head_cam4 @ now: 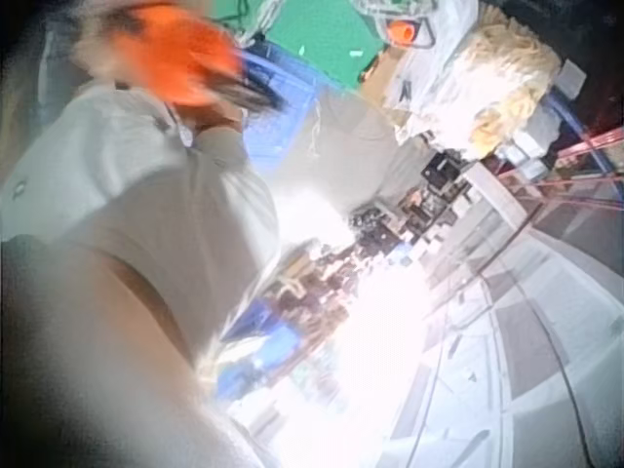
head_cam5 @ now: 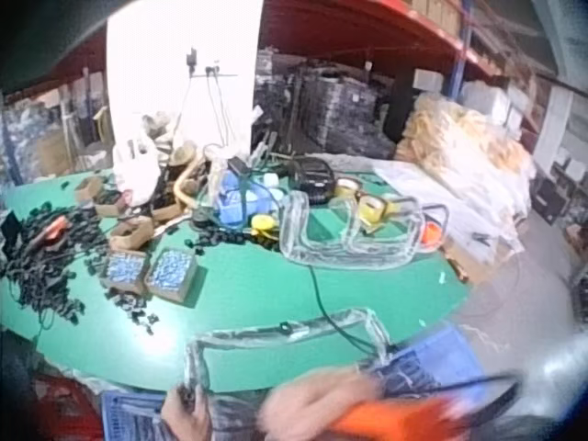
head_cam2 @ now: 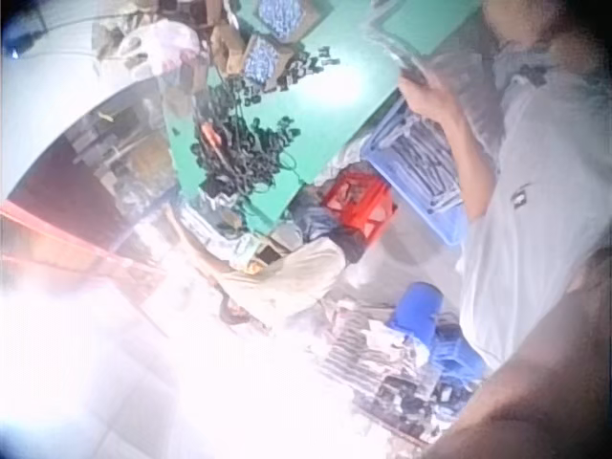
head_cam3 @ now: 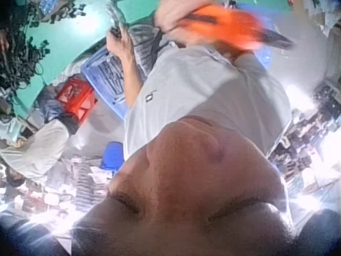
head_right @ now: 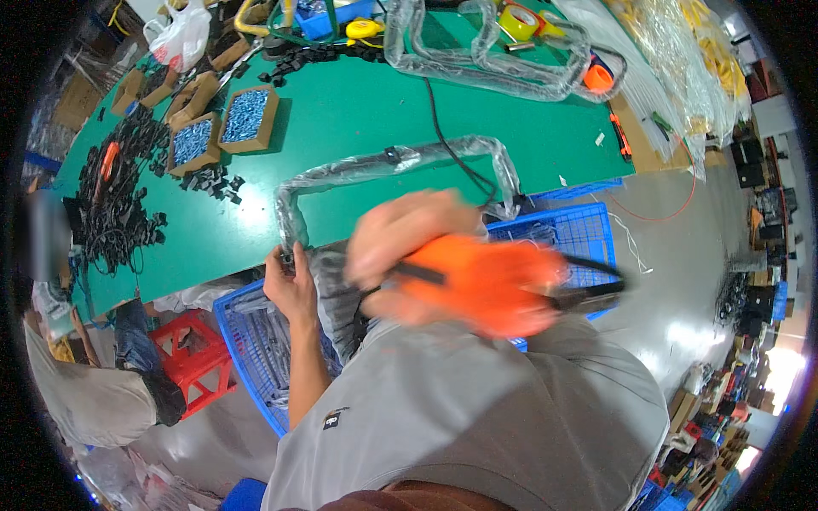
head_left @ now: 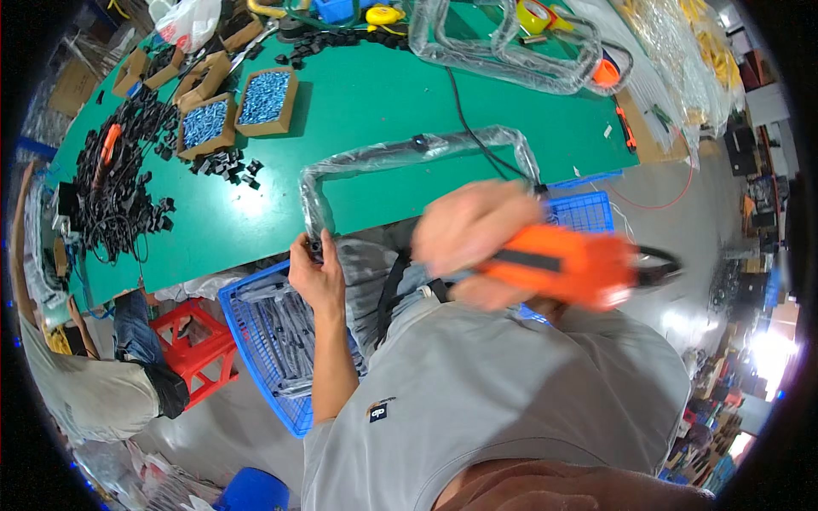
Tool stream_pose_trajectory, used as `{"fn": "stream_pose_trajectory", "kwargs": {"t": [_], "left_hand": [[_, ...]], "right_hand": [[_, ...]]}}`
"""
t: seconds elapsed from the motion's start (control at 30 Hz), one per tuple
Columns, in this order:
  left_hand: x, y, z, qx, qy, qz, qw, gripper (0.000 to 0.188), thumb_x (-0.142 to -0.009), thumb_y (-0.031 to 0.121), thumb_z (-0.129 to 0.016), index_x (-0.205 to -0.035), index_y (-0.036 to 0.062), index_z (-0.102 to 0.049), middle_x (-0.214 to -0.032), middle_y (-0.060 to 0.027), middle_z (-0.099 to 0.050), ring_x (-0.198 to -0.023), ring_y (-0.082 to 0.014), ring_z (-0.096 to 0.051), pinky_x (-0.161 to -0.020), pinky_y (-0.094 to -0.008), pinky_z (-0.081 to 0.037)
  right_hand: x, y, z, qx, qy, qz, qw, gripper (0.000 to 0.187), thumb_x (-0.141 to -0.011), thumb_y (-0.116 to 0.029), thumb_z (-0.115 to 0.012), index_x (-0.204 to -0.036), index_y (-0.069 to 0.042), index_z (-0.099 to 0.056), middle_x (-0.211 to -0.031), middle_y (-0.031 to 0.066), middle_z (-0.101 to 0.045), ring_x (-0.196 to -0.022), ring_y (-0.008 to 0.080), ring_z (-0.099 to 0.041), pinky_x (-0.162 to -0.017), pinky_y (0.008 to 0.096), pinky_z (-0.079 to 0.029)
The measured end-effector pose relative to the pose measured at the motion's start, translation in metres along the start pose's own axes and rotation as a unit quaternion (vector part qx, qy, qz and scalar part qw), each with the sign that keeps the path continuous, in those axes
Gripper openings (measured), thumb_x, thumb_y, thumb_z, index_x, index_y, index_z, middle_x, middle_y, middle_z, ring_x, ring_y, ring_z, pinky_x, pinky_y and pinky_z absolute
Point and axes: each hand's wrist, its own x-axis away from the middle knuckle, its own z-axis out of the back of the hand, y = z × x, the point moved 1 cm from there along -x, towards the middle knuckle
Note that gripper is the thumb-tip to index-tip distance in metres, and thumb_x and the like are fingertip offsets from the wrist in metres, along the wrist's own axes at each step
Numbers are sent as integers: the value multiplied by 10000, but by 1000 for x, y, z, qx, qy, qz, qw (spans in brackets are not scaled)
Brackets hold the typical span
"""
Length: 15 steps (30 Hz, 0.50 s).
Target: Assemble metal frames by inserting and tightening screws using an electric screwdriver.
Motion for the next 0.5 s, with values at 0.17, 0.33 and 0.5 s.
{"fn": "stream_pose_trajectory", "kwargs": {"t": [0.17, 0.33, 0.5], "left_hand": [[-3, 18, 4, -2, -36, -23, 999, 263, -978, 186, -693, -1070, -57, -653, -704, -101, -630, -570, -122, -522, -537, -291, -434], [10, 22, 11, 83, 32, 33, 995, 300, -1013, 200, -649, -1122, -79, -641, -637, -59, -617, -546, -67, -533, -507, -243, -420], [5, 13, 57, 142, 71, 95, 983, 286, -1027, 184, -625, -1115, -88, -633, -653, -24, -598, -549, -64, -556, -504, -238, -444]], "right_hand": [[-21, -111, 94, 137, 125, 95, 978, 401, -885, -326, -683, -1200, -107, -567, -775, 45, -502, -641, 166, -493, -582, 324, -452], [-30, -200, 168, 75, 258, 80, 960, 310, -851, -228, -660, -1098, -54, -593, -772, 64, -455, -679, 181, -448, -686, 362, -361], [-23, -208, 213, 99, 350, 133, 922, 291, -756, -189, -679, -989, -46, -579, -786, 87, -435, -700, 218, -438, -721, 398, -367]]}}
